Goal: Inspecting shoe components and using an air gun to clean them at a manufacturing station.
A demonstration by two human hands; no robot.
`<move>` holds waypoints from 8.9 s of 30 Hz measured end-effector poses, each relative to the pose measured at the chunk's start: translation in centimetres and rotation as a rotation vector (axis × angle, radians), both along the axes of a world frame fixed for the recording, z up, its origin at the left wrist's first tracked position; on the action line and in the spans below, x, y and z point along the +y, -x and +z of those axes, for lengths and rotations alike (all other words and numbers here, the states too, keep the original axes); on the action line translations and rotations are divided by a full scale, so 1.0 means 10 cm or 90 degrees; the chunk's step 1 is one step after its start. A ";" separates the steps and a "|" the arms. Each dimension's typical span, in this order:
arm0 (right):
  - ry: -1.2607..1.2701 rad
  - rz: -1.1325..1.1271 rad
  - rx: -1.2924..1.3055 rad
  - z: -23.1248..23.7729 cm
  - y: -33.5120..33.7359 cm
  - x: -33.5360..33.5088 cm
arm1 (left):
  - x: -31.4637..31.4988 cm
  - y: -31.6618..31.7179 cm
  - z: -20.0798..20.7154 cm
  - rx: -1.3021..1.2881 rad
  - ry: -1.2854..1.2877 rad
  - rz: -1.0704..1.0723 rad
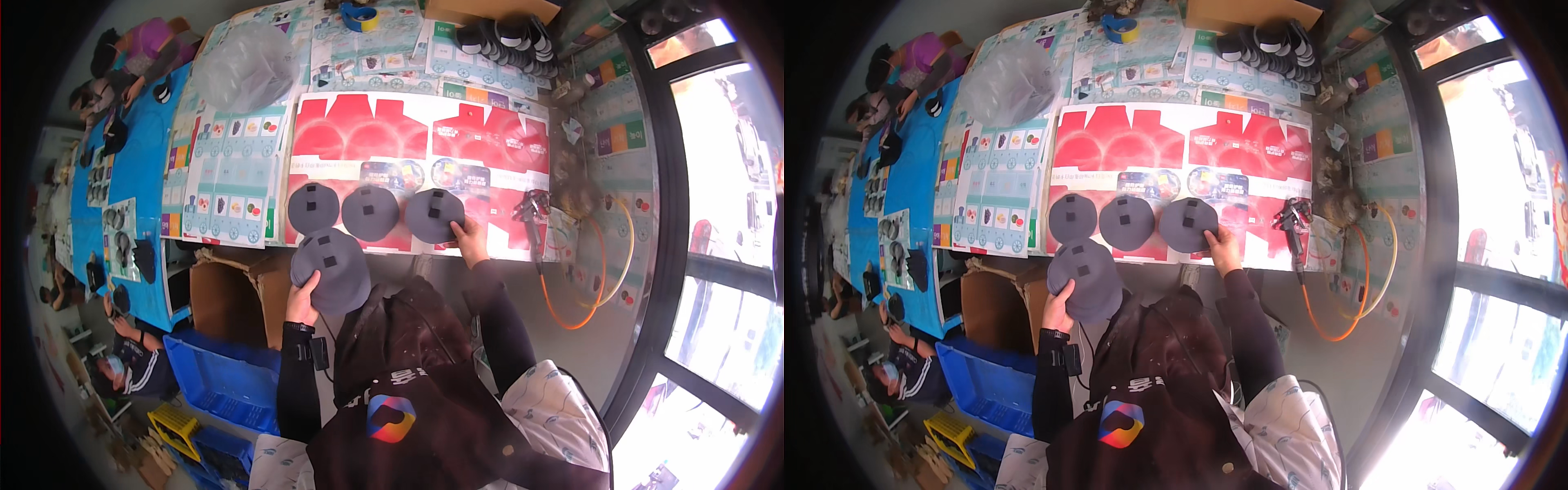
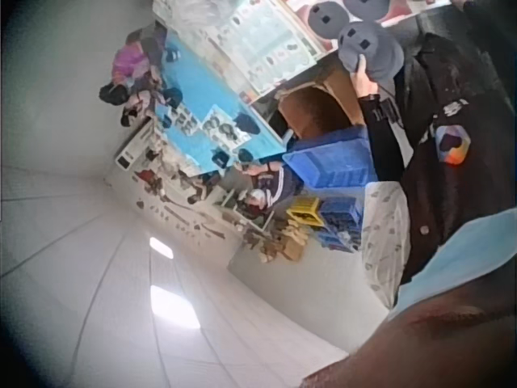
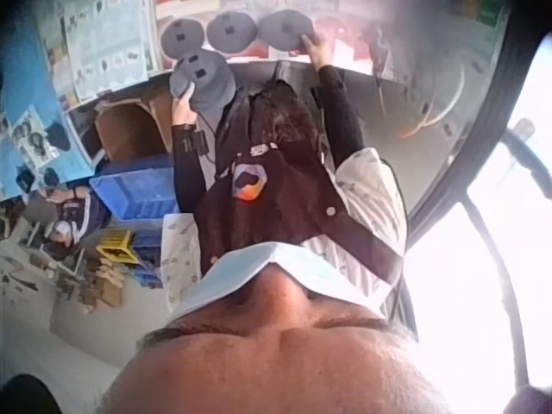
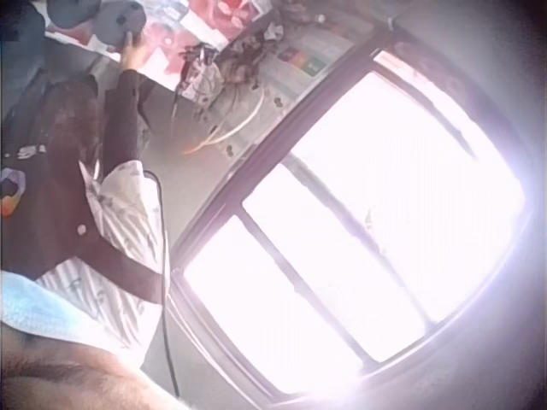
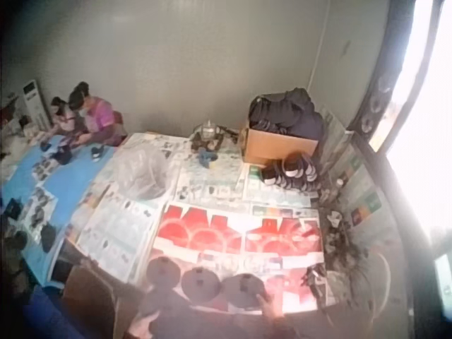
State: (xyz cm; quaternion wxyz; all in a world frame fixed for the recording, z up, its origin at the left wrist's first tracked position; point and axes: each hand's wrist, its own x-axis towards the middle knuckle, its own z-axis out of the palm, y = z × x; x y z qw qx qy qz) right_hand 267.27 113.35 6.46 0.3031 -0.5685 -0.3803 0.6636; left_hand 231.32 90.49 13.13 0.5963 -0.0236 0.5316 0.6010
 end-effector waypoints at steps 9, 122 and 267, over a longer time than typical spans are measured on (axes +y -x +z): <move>-0.039 0.201 -0.339 -0.08 -0.06 0.18 | 0.21 -0.58 0.19 0.018 0.018 -0.010; -0.133 0.148 -0.108 0.35 1.99 1.02 | 1.80 0.79 0.11 -0.050 -0.029 -0.035; 0.116 -0.228 0.163 -0.12 1.03 2.09 | 1.06 1.39 0.17 0.017 0.038 0.034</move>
